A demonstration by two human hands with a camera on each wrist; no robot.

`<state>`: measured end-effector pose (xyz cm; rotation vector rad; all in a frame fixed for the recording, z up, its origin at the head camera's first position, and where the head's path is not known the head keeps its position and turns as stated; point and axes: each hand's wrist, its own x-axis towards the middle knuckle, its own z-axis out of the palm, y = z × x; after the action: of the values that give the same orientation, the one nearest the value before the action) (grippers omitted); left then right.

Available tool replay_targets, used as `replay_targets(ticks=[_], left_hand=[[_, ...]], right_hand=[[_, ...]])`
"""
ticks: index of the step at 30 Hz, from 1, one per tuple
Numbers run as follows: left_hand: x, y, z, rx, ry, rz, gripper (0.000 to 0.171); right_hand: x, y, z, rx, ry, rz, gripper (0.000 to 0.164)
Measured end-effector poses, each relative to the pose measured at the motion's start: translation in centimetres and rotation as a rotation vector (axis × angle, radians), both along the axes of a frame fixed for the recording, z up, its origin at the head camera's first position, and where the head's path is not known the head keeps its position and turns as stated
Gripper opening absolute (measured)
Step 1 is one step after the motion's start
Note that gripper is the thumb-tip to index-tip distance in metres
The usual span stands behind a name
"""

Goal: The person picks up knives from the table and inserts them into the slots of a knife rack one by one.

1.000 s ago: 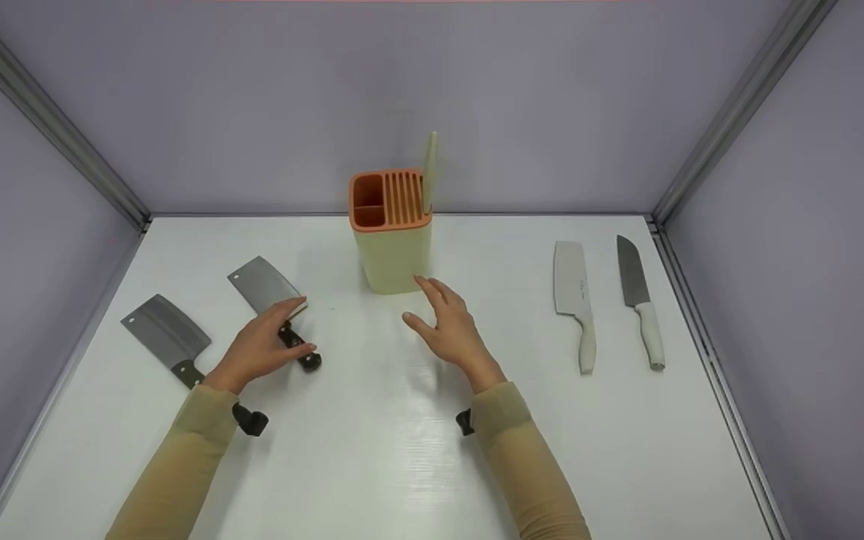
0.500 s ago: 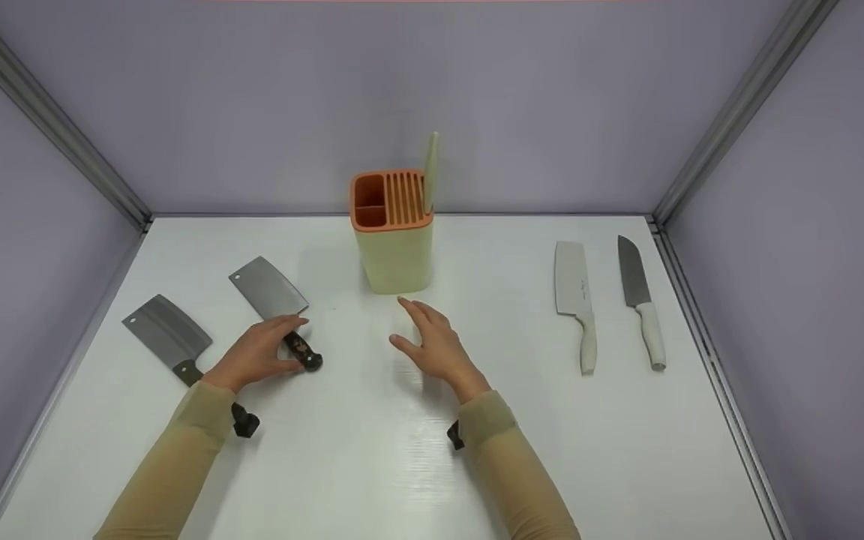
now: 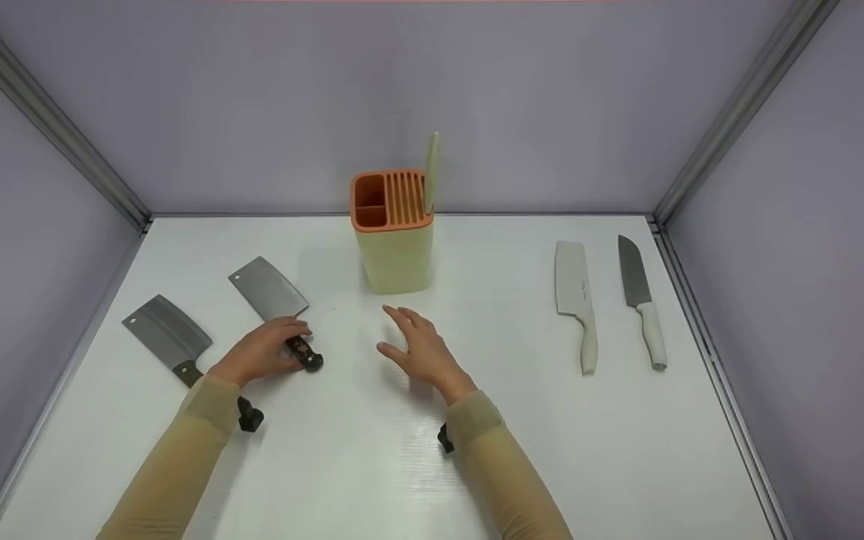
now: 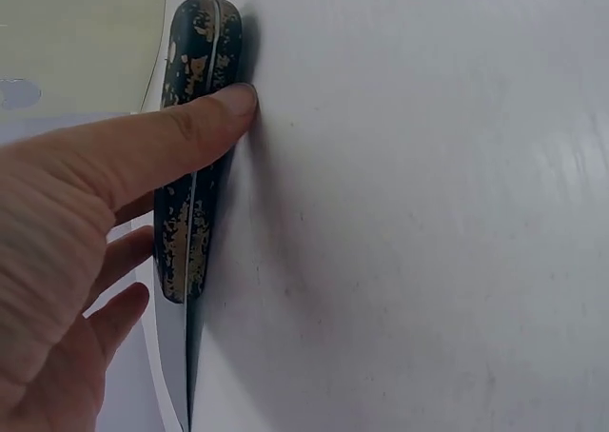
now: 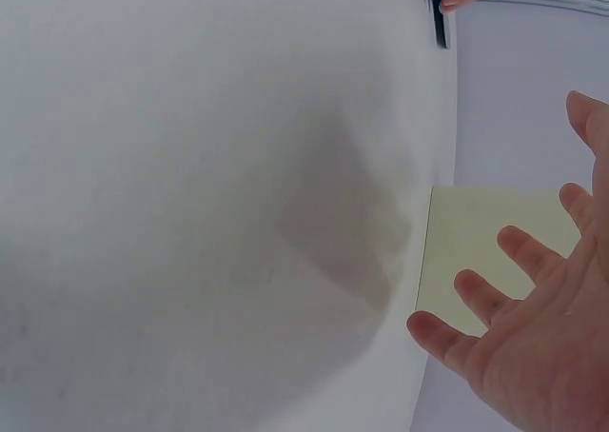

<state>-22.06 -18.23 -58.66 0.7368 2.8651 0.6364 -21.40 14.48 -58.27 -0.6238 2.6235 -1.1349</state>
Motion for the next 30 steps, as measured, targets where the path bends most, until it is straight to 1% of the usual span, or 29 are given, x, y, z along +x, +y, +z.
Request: replay_targets(ticks=[4, 8, 12, 17, 25, 30], left_hand=[[0.0, 0.3, -0.1, -0.008, -0.025, -0.018, 0.043], [-0.3, 0.6, -0.2, -0.056, -0.041, -0.051, 0.034], [-0.4, 0.8, 0.0, -0.076, -0.027, -0.096, 0.028], [-0.3, 1.1, 0.1, -0.082, -0.016, -0.109, 0.022], [-0.4, 1.5, -0.5, -0.112, 0.044, -0.116, 0.024], [-0.4, 2.3, -0.8, -0.108, 0.114, -0.152, 0.026]], right_hand=[[0.2, -0.2, -0.2, 0.0, 0.0, 0.014, 0.07], [0.3, -0.2, -0.3, -0.005, -0.002, 0.022, 0.07], [0.4, -0.2, -0.3, -0.003, -0.007, 0.021, 0.07], [0.5, -0.3, -0.4, -0.011, -0.013, 0.025, 0.069], [0.8, -1.0, -0.6, -0.054, -0.043, 0.053, 0.066], [0.9, -1.4, -0.8, -0.088, -0.047, 0.047, 0.067]])
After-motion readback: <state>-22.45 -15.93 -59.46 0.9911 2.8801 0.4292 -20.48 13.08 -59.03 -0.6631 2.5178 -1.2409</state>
